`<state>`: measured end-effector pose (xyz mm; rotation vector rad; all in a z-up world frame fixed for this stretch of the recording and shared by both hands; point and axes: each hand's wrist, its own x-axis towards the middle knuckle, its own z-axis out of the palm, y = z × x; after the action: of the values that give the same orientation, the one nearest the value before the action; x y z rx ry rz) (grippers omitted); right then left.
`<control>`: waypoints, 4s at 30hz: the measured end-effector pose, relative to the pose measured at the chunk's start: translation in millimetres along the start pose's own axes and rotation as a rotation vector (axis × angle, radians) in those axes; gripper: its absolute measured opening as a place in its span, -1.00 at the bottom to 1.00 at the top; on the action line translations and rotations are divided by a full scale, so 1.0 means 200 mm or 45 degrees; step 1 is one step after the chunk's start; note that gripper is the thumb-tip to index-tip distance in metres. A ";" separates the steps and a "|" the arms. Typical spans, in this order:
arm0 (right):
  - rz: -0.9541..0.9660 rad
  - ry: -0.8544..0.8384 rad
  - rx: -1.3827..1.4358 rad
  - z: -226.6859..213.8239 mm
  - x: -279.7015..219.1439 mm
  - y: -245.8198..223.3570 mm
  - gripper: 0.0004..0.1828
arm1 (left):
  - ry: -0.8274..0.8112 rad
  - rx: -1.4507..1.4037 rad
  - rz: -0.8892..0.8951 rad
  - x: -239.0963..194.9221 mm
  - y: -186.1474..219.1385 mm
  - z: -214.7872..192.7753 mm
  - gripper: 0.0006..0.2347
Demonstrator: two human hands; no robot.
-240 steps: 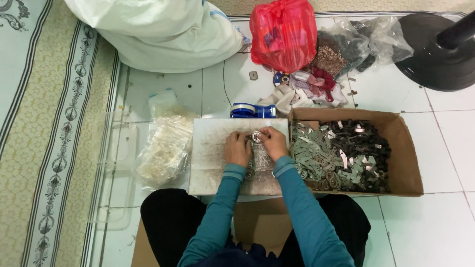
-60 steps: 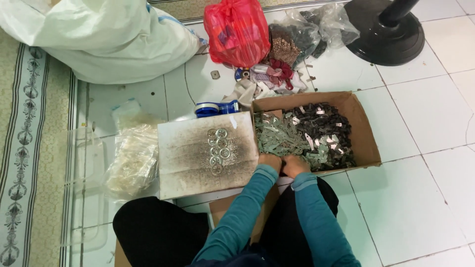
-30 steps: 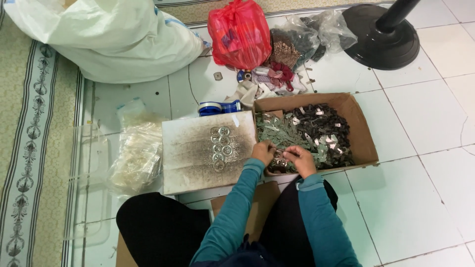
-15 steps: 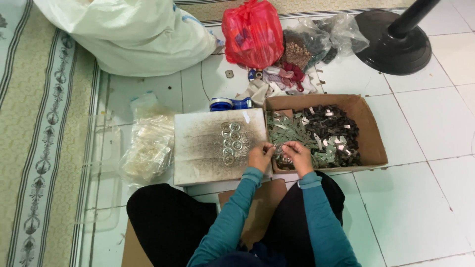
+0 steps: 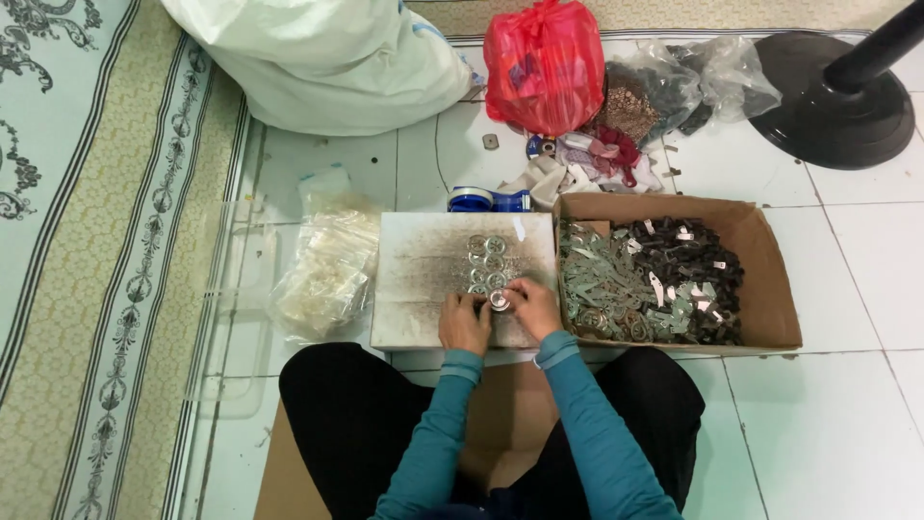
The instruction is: The person sits on the floor and picks small metal pendants from a cardboard box, placing them into a clear plastic bag. After filling the bag, they seal it and set it aside.
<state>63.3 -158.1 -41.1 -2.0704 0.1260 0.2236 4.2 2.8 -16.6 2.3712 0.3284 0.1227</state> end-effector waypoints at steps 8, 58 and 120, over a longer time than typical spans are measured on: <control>0.064 0.037 0.021 -0.01 -0.04 -0.08 -0.83 | 0.091 0.009 0.090 -0.01 0.01 0.01 -0.85; -1.052 -0.193 -0.557 1.07 -0.01 -0.75 -0.70 | 0.505 0.339 -0.165 0.22 -0.89 -0.79 -0.70; -0.745 -0.369 -0.452 1.07 0.04 -0.73 -0.70 | 0.331 -0.178 -0.740 0.51 -1.16 -0.82 -0.76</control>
<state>74.4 99.4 -20.2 -2.2953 -0.7335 0.1882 25.2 301.9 -55.9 2.0325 1.0782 0.1710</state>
